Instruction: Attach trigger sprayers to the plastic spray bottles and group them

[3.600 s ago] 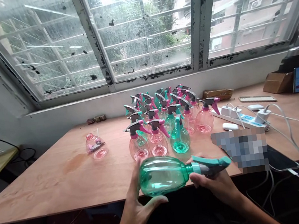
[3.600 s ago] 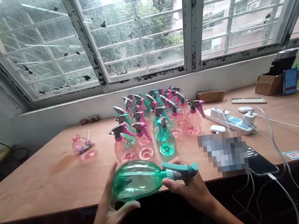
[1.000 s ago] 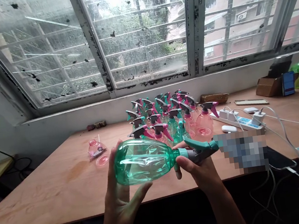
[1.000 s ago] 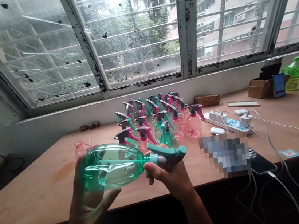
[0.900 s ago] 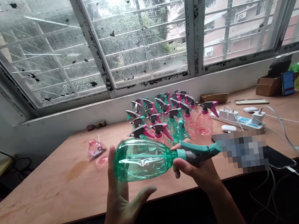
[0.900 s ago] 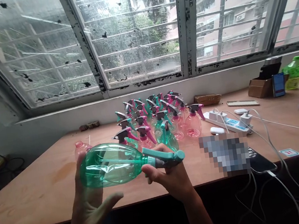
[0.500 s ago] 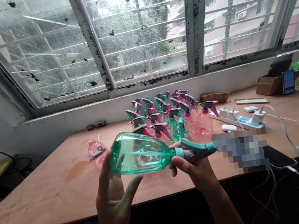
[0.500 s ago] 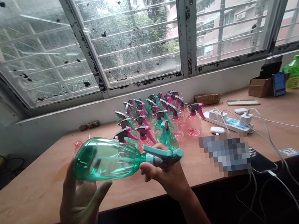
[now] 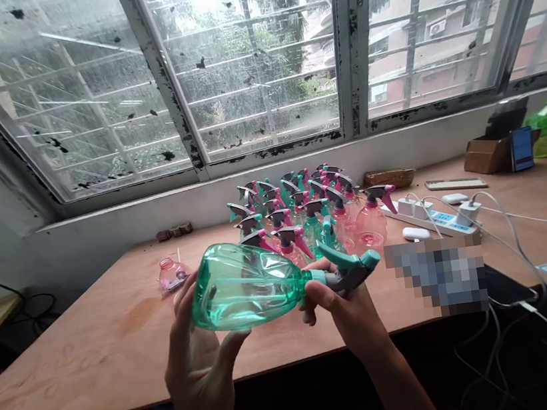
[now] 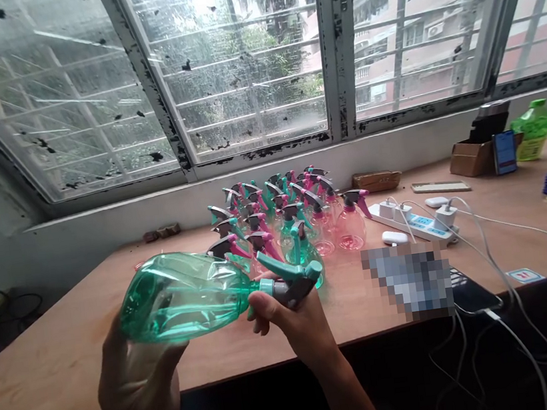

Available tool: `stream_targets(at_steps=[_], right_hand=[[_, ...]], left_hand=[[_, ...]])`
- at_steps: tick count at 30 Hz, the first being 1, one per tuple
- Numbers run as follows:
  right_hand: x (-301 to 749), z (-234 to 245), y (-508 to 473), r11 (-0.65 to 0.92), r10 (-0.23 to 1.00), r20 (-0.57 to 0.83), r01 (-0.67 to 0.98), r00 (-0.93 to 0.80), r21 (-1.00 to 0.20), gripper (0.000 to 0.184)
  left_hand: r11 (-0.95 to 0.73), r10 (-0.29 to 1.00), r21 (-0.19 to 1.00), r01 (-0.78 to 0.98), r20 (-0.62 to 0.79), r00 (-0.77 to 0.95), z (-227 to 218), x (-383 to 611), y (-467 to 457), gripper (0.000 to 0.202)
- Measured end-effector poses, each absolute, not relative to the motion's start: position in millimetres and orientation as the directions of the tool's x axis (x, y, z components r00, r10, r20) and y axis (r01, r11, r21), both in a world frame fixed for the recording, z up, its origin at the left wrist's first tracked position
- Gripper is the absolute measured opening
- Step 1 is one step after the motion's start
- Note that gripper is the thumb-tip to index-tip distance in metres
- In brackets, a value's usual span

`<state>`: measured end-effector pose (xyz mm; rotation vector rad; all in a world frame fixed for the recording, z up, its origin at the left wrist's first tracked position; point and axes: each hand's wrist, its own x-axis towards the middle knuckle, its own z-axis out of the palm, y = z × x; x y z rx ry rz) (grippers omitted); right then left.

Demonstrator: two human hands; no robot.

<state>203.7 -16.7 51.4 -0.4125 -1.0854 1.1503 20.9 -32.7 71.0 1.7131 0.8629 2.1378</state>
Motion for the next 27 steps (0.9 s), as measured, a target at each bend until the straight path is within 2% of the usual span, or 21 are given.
stream_targets(at_steps=[3, 5, 9, 14, 16, 18, 20, 22, 24, 27], right_hand=[[206.6, 50.2, -15.8, 0.405, 0.881, 0.473, -0.511, -0.004, -0.758, 0.025], [210.0, 50.8, -17.8, 0.401, 0.883, 0.468, -0.460, -0.036, -0.792, 0.028], [213.6, 52.6, -21.0, 0.427, 0.890, 0.457, -0.367, 0.008, -0.826, 0.030], [210.6, 49.8, -14.5, 0.459, 0.862, 0.504, -0.499, 0.050, -0.735, 0.023], [210.2, 48.8, -13.2, 0.470, 0.853, 0.520, -0.509, 0.052, -0.721, 0.023], [211.4, 49.2, -14.6, 0.490, 0.848, 0.526, -0.479, 0.068, -0.728, 0.025], [214.0, 50.9, -18.0, 0.506, 0.849, 0.521, -0.407, 0.082, -0.761, 0.028], [217.2, 53.2, -21.9, 0.506, 0.856, 0.512, -0.313, 0.070, -0.803, 0.030], [219.6, 55.0, -24.3, 0.492, 0.865, 0.499, -0.253, 0.041, -0.833, 0.031], [220.4, 56.0, -23.4, 0.435, 0.895, 0.445, -0.308, 0.040, -0.846, 0.030]], left_hand=[[-0.785, 0.582, 0.608, 0.117, 0.789, -0.199, 71.1, 17.3, -34.7, 0.067], [-0.788, 0.586, 0.613, 0.053, 0.774, -0.238, 71.6, 18.6, -36.4, 0.066], [-0.800, 0.533, 0.596, 0.074, 0.761, -0.369, 73.9, 25.0, -36.2, 0.039], [-0.849, 0.481, 0.515, 0.121, 0.846, -0.228, 73.6, 21.7, -30.6, 0.039], [-0.815, 0.516, 0.554, 0.172, 0.828, -0.221, 69.9, 15.2, -30.4, 0.042], [-0.744, 0.609, 0.644, 0.180, 0.764, -0.215, 65.5, 8.7, -32.6, 0.052], [-0.685, 0.689, 0.713, 0.149, 0.700, -0.186, 63.2, 5.4, -36.8, 0.066], [-0.661, 0.710, 0.740, 0.127, 0.671, -0.213, 64.7, 7.8, -42.0, 0.076], [-0.613, 0.718, 0.775, 0.151, 0.627, -0.303, 69.3, 14.9, -46.3, 0.069], [-0.554, 0.721, 0.806, 0.206, 0.589, -0.365, 76.7, 25.6, -48.2, 0.051]])
